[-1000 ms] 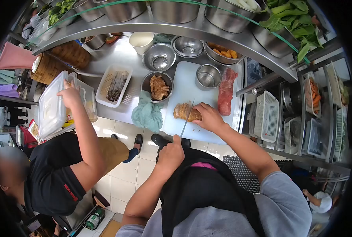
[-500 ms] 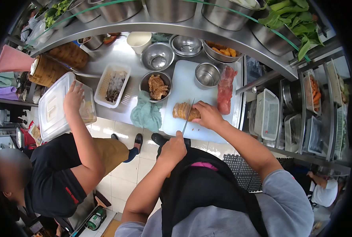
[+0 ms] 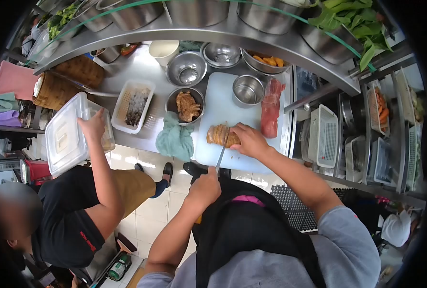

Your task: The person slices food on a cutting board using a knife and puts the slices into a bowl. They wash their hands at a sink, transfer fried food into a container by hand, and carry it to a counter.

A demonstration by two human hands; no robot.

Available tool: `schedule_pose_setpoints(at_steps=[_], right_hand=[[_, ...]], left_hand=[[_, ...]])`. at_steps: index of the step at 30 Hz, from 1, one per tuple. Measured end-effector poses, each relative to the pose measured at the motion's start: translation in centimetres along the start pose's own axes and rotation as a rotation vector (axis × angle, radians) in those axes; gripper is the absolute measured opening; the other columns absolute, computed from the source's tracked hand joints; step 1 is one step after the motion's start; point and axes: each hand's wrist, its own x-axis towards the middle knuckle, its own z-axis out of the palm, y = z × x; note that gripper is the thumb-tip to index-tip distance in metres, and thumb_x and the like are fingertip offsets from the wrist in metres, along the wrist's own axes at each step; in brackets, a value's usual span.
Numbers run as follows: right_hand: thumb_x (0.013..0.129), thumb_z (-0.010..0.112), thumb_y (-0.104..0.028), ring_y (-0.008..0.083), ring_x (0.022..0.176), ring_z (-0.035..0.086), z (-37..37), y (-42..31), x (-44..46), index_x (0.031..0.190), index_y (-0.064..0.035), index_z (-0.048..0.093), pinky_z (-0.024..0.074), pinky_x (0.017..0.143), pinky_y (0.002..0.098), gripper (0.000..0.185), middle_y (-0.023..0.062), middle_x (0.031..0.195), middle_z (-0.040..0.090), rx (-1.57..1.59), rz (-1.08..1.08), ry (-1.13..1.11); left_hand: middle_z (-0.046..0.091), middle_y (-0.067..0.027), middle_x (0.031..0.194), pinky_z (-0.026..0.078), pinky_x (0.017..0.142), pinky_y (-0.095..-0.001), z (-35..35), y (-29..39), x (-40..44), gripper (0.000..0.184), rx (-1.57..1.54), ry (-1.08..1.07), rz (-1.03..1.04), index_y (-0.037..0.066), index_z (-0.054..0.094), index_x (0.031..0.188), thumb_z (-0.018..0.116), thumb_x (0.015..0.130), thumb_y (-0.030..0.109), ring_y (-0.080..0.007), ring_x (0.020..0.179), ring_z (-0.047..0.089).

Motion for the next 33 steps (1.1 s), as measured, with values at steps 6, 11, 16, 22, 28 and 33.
schedule_pose_setpoints(at_steps=[6,11,16,22,28,33], right_hand=[[0.075,0.086,-0.028,0.0323,0.108,0.066,-0.6,-0.2,0.3,0.12,-0.0089,0.061,0.0556,0.089,0.0451,0.056,0.0083,0.115,0.064,-0.037,0.005,0.005],[0.073,0.087,-0.027,0.0326,0.108,0.065,0.1,0.0,0.0,0.12,-0.0083,0.061,0.0555,0.089,0.045,0.057,0.0096,0.115,0.063,-0.037,-0.013,0.049],[0.073,0.088,-0.027,0.0335,0.11,0.064,-0.3,0.0,0.0,0.121,-0.0074,0.061,0.0549,0.091,0.0452,0.058,0.01,0.117,0.063,-0.002,0.004,0.062],[0.069,0.091,-0.028,0.0371,0.12,0.057,0.6,1.4,-0.4,0.123,-0.0049,0.059,0.049,0.101,0.0465,0.067,0.0152,0.119,0.06,0.103,0.066,0.123],[0.067,0.092,-0.028,0.037,0.119,0.057,0.8,2.0,-0.3,0.126,-0.0044,0.056,0.0475,0.102,0.0463,0.073,0.0165,0.122,0.058,0.122,0.083,0.051],[0.066,0.092,-0.022,0.0366,0.118,0.057,0.2,1.3,-0.9,0.126,-0.004,0.054,0.0481,0.1,0.0454,0.074,0.0163,0.122,0.056,0.203,0.009,0.076]], left_hand=[[0.068,-0.0379,0.089,0.056,0.08,-0.0602,1.7,-0.1,2.3,0.027,0.01,0.126,0.041,-0.009,0.047,0.114,0.05,0.094,0.008,-0.0533,0.087,0.069],[0.069,-0.0354,0.085,0.058,0.076,-0.0592,3.2,-1.2,0.8,0.03,-0.002,0.104,0.027,-0.009,0.045,0.117,0.051,0.094,0.009,-0.0523,0.082,0.07],[0.067,-0.0365,0.08,0.056,0.071,-0.0628,6.4,-2.3,3.6,0.027,-0.024,0.226,0.058,-0.009,0.043,0.117,0.049,0.097,0.009,-0.0547,0.078,0.068],[0.069,-0.0331,0.08,0.058,0.07,-0.0596,6.3,-3.1,3.3,0.026,0.022,0.238,0.062,-0.007,0.046,0.116,0.049,0.095,0.008,-0.0512,0.077,0.071],[0.067,-0.0354,0.077,0.056,0.072,-0.0626,5.0,-2.5,2.1,0.022,0.0,0.241,0.057,-0.004,0.044,0.111,0.05,0.1,0.015,-0.0546,0.077,0.068],[0.068,-0.0322,0.074,0.057,0.065,-0.0599,4.8,-2.9,1.0,0.022,0.014,0.269,0.051,-0.003,0.045,0.111,0.051,0.099,0.015,-0.051,0.072,0.069]])
